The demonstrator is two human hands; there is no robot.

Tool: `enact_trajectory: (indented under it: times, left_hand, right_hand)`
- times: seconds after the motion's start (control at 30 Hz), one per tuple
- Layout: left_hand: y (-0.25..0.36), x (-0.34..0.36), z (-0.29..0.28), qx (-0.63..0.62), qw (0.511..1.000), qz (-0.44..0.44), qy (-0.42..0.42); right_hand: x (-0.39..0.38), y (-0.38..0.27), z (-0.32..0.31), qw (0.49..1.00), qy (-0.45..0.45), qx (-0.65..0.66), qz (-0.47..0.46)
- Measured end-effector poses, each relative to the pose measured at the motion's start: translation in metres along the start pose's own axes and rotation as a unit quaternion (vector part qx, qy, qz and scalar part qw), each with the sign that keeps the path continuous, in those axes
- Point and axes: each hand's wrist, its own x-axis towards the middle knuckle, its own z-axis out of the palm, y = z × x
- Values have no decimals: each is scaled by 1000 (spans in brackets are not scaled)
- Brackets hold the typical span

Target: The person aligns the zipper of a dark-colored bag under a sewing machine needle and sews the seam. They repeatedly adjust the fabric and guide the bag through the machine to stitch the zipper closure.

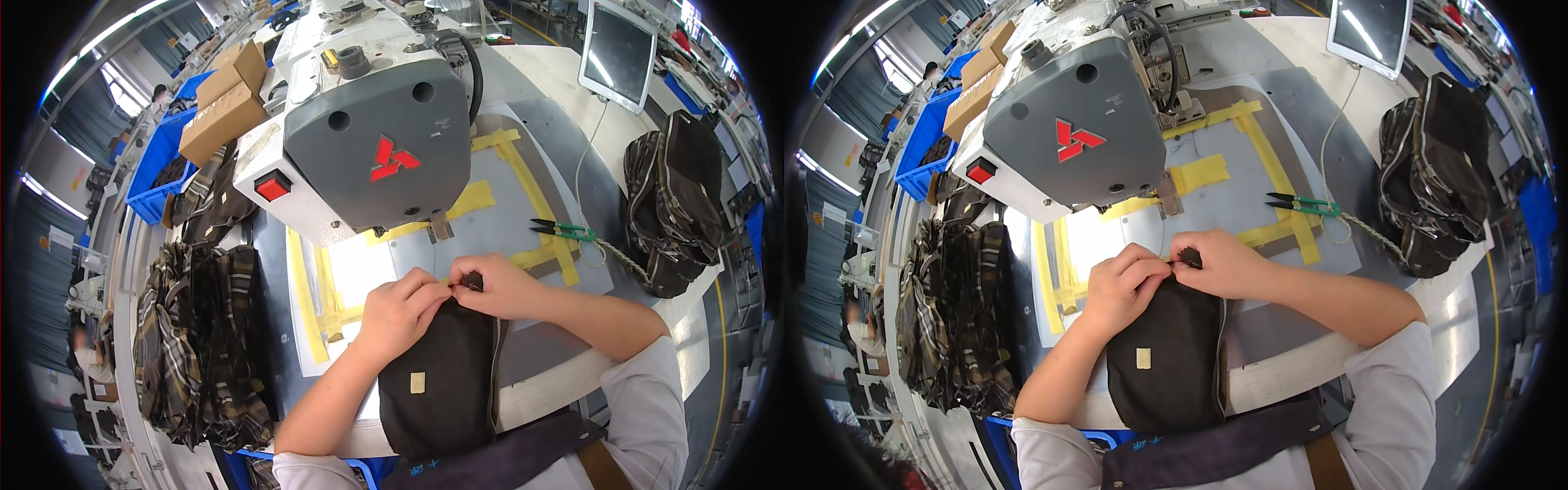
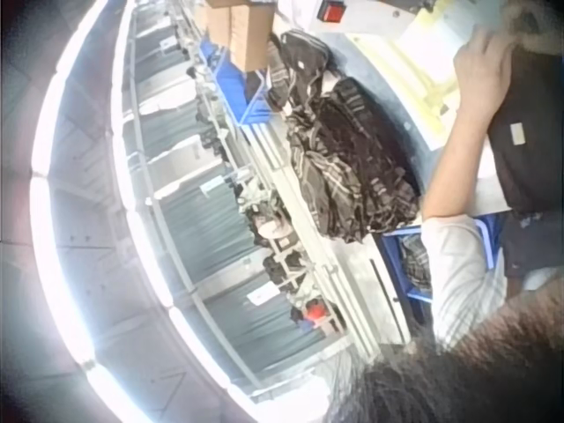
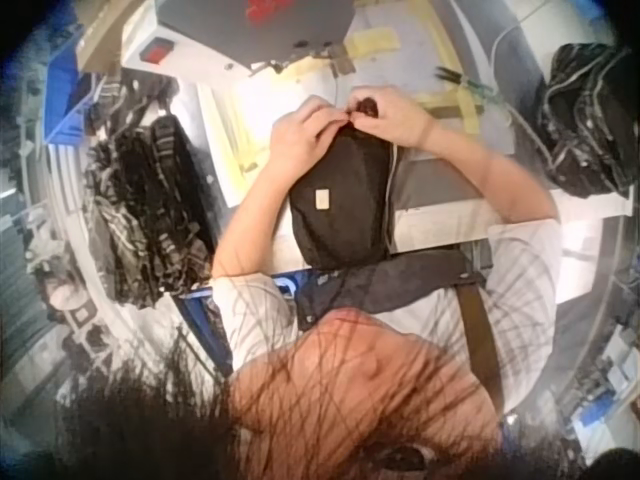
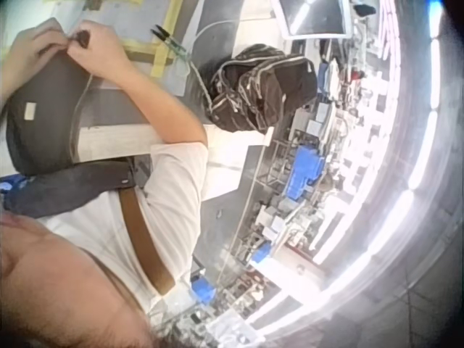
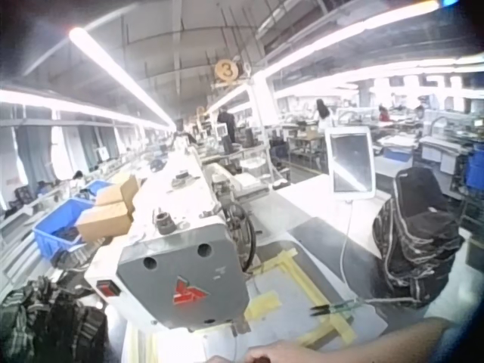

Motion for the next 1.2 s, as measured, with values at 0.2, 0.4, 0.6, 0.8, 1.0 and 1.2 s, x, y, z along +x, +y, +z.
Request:
enact_trajectory:
  times: [0.2,0.4,0.6,0.8,1.0,1.2]
  left_hand:
    - [4,4,-1,32,997,46,54]
    - [8,6,-1,69,992,93,51]
    - [11,7,-3,65,997,39,15]
    - [6,5,-4,-20,995,-86,-37]
    - [11,6,1,-66,993,-91,28]
    - [8,-2,-1,29,990,-119,-66]
  right_hand:
    - [7,7,-2,993,47,53,92]
    - [5,12,5,998,53,46,7]
    - [4,4,4,995,59,62,60]
    - [2,4,10,996,74,46,30]
    - [3,3,8,993,87,47,65]
    - [1,10,16,994,110,0,-19]
